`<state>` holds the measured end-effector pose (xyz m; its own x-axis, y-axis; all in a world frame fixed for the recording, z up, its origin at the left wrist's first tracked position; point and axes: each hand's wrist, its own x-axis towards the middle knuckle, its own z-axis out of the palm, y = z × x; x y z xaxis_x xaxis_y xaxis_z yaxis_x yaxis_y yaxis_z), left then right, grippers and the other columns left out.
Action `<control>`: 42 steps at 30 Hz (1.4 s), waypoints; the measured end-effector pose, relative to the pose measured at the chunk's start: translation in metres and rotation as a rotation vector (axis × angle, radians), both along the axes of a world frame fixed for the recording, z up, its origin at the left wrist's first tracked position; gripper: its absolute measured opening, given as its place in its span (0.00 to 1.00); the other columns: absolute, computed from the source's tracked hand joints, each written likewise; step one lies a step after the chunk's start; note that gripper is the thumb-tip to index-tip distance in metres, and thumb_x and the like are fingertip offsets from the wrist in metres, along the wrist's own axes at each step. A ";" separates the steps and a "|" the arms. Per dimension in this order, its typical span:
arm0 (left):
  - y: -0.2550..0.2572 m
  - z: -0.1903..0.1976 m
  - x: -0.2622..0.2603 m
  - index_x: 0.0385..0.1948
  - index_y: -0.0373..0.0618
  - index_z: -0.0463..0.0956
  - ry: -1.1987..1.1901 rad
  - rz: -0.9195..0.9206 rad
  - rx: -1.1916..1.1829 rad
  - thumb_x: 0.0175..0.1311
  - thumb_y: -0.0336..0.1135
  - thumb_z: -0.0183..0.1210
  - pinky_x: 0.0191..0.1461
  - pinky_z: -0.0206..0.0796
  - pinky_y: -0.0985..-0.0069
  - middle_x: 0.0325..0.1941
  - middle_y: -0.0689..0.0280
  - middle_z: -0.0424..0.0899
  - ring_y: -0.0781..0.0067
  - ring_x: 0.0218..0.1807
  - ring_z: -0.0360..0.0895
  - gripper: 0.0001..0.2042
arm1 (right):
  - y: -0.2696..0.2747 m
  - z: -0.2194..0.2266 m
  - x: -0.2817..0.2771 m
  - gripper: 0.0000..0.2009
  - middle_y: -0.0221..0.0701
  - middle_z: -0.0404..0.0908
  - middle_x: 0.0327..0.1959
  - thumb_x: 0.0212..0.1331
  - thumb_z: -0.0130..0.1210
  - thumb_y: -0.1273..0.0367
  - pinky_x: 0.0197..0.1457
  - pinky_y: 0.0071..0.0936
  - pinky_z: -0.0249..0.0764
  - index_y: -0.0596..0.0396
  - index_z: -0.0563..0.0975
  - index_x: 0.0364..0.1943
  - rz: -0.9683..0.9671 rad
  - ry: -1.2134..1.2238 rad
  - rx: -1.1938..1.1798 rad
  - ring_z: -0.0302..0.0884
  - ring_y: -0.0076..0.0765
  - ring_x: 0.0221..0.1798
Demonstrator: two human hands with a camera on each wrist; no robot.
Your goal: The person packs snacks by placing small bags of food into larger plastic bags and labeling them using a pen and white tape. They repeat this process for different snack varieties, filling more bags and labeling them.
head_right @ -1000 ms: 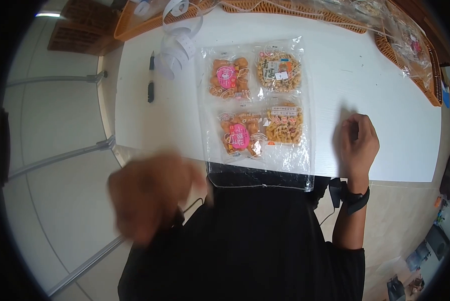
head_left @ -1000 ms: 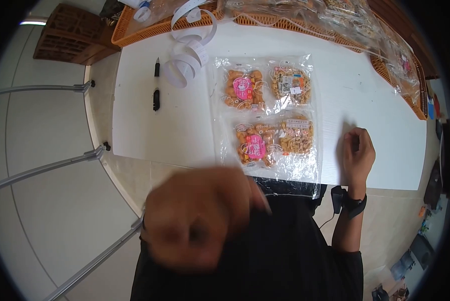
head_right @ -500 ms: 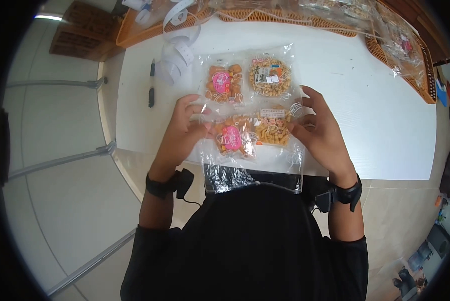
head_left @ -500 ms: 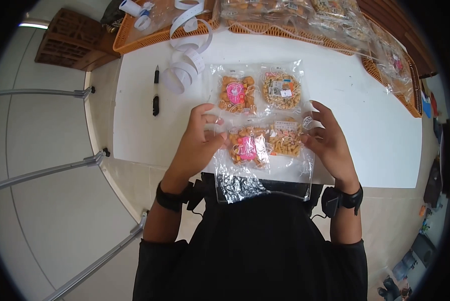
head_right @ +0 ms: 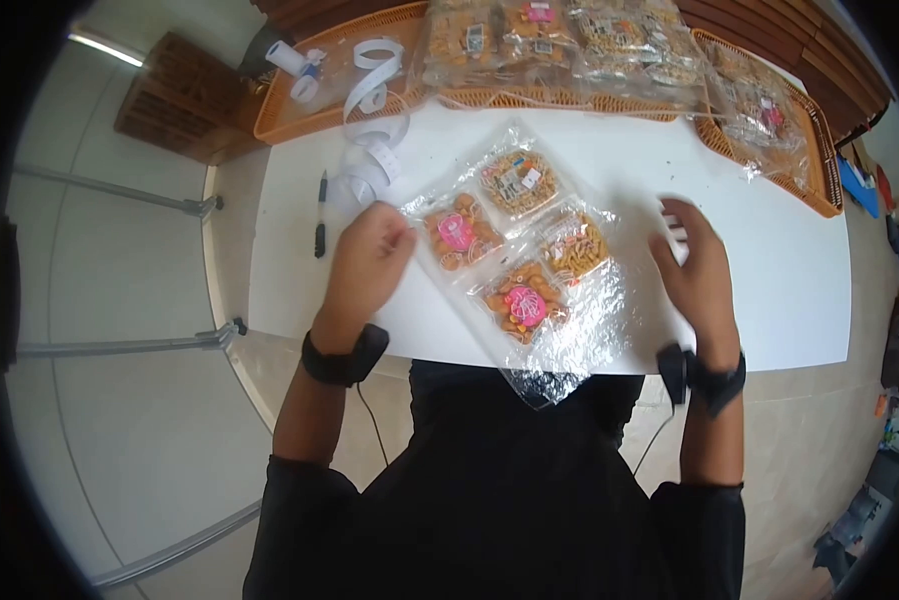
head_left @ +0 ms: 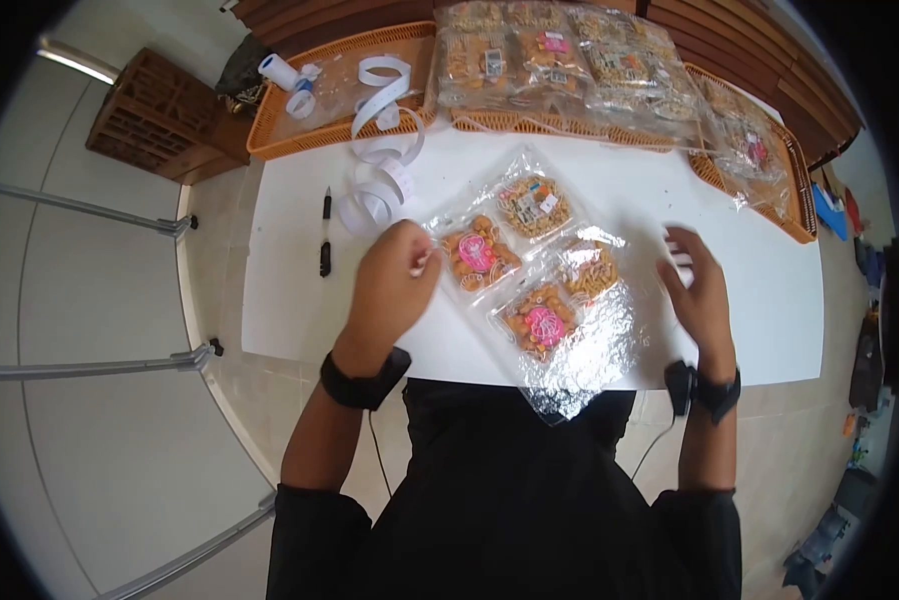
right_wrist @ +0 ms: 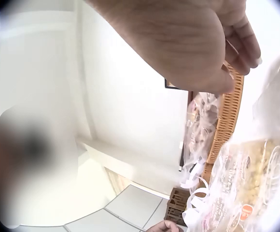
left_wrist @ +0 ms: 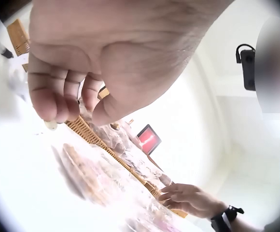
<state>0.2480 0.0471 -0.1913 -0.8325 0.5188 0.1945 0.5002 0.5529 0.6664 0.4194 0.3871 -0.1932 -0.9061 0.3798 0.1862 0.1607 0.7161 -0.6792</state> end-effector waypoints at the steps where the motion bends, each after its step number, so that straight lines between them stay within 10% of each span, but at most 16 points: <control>1: 0.013 0.001 -0.002 0.35 0.37 0.73 0.169 -0.066 -0.055 0.65 0.31 0.60 0.38 0.71 0.66 0.32 0.57 0.80 0.62 0.33 0.79 0.07 | -0.004 -0.002 0.020 0.22 0.44 0.81 0.50 0.59 0.60 0.72 0.55 0.35 0.75 0.62 0.73 0.59 -0.068 -0.012 -0.006 0.80 0.42 0.50; 6: 0.065 0.009 -0.019 0.41 0.34 0.73 0.274 -0.156 -0.297 0.63 0.43 0.63 0.51 0.70 0.54 0.43 0.46 0.79 0.41 0.47 0.77 0.19 | -0.048 -0.023 0.117 0.31 0.45 0.79 0.52 0.60 0.63 0.70 0.54 0.32 0.75 0.64 0.64 0.66 -0.348 -0.054 -0.135 0.79 0.39 0.50; 9: 0.081 -0.009 -0.038 0.46 0.31 0.73 0.178 -0.133 -0.429 0.63 0.52 0.61 0.53 0.70 0.54 0.44 0.42 0.80 0.38 0.49 0.78 0.27 | -0.080 -0.022 0.146 0.28 0.42 0.81 0.49 0.64 0.62 0.69 0.49 0.28 0.77 0.66 0.65 0.65 -0.265 -0.058 -0.629 0.81 0.33 0.44; 14: 0.085 -0.025 -0.062 0.45 0.23 0.74 -0.293 -0.164 -0.405 0.64 0.60 0.58 0.52 0.73 0.57 0.41 0.37 0.83 0.45 0.44 0.84 0.35 | -0.099 -0.009 0.145 0.23 0.44 0.83 0.46 0.71 0.55 0.60 0.52 0.32 0.82 0.67 0.70 0.57 -0.180 -0.239 -1.330 0.84 0.39 0.47; 18: 0.075 -0.017 -0.051 0.41 0.24 0.76 -0.571 -0.235 -0.340 0.63 0.60 0.59 0.43 0.74 0.62 0.35 0.43 0.84 0.55 0.37 0.84 0.34 | -0.093 -0.008 0.134 0.20 0.47 0.84 0.45 0.72 0.54 0.58 0.46 0.33 0.84 0.65 0.72 0.52 -0.170 -0.189 -1.414 0.86 0.40 0.42; 33: 0.091 -0.032 -0.016 0.40 0.31 0.72 -0.222 -0.201 -0.177 0.63 0.46 0.64 0.46 0.72 0.60 0.37 0.44 0.83 0.46 0.41 0.82 0.22 | -0.032 -0.034 0.066 0.04 0.32 0.80 0.25 0.62 0.59 0.73 0.24 0.23 0.74 0.56 0.74 0.34 -0.155 -0.219 -1.083 0.78 0.26 0.21; 36: 0.099 -0.035 -0.011 0.40 0.32 0.72 -0.249 -0.209 -0.162 0.64 0.42 0.63 0.43 0.72 0.61 0.34 0.47 0.82 0.50 0.37 0.82 0.19 | -0.020 -0.040 0.075 0.06 0.37 0.81 0.26 0.57 0.62 0.73 0.29 0.29 0.76 0.61 0.77 0.30 -0.158 -0.138 -0.873 0.81 0.34 0.25; 39: 0.118 -0.037 -0.009 0.38 0.33 0.73 -0.280 -0.195 -0.168 0.65 0.41 0.61 0.42 0.72 0.61 0.32 0.49 0.82 0.51 0.36 0.82 0.16 | 0.000 -0.034 0.084 0.07 0.43 0.81 0.29 0.52 0.65 0.70 0.38 0.36 0.77 0.61 0.81 0.29 -0.158 -0.097 -0.131 0.82 0.45 0.32; 42: 0.143 -0.037 -0.011 0.38 0.33 0.73 -0.347 -0.180 -0.110 0.66 0.40 0.60 0.42 0.73 0.60 0.31 0.50 0.83 0.51 0.36 0.83 0.15 | 0.023 -0.041 0.079 0.09 0.47 0.80 0.32 0.50 0.65 0.68 0.44 0.40 0.76 0.60 0.83 0.31 -0.258 -0.050 -0.230 0.80 0.52 0.37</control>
<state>0.2373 0.1900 -0.2284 -0.7330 0.6642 -0.1468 0.3511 0.5543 0.7546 0.4982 0.4104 -0.2346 -0.7807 0.6243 0.0270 0.3535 0.4769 -0.8047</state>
